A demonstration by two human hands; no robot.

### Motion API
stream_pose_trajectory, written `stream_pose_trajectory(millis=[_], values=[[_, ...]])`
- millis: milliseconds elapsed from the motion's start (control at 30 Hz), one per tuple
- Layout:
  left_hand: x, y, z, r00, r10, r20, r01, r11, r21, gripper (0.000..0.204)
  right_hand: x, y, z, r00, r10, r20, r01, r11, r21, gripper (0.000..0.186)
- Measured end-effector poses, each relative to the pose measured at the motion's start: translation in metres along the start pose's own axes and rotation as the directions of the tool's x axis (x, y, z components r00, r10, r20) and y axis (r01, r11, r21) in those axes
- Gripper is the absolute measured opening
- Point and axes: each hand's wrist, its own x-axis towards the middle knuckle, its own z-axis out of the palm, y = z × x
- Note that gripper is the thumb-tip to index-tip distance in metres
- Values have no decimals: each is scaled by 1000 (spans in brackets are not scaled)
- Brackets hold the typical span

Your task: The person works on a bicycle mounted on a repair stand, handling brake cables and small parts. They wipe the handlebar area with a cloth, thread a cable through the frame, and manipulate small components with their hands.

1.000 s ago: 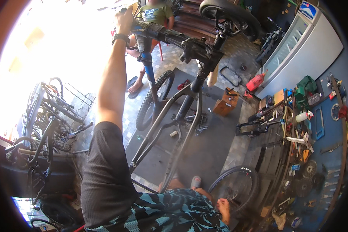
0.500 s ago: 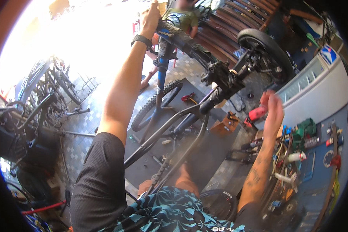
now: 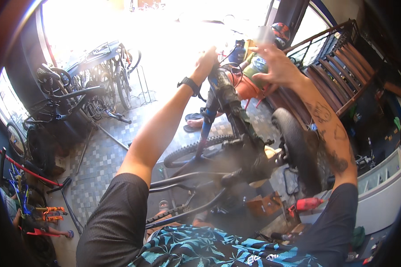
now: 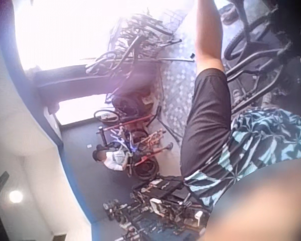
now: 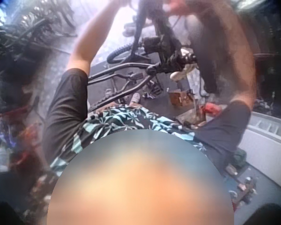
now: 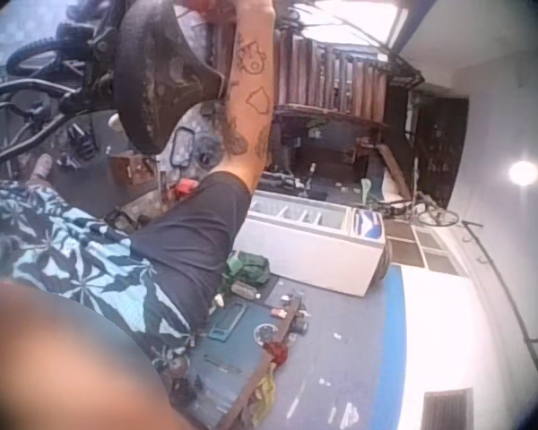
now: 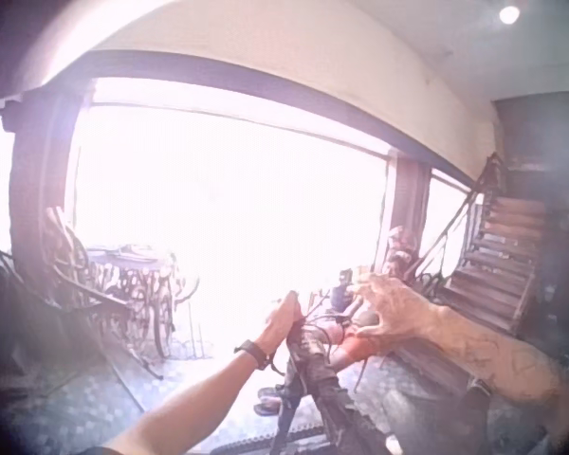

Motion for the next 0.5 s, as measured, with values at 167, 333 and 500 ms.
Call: stream_pose_trajectory(millis=[167,333,500], values=[[7,21,-6,999,-39,-38,50,930,365,18,64,-22,56,949,-84,303,93,996,-15,73],[9,70,6,910,121,396,-403,43,914,20,74,-32,88,967,-100,233,95,995,32,28],[16,81,25,827,-112,551,-549,-376,747,17,64,-20,85,964,-96,248,79,994,79,33]])
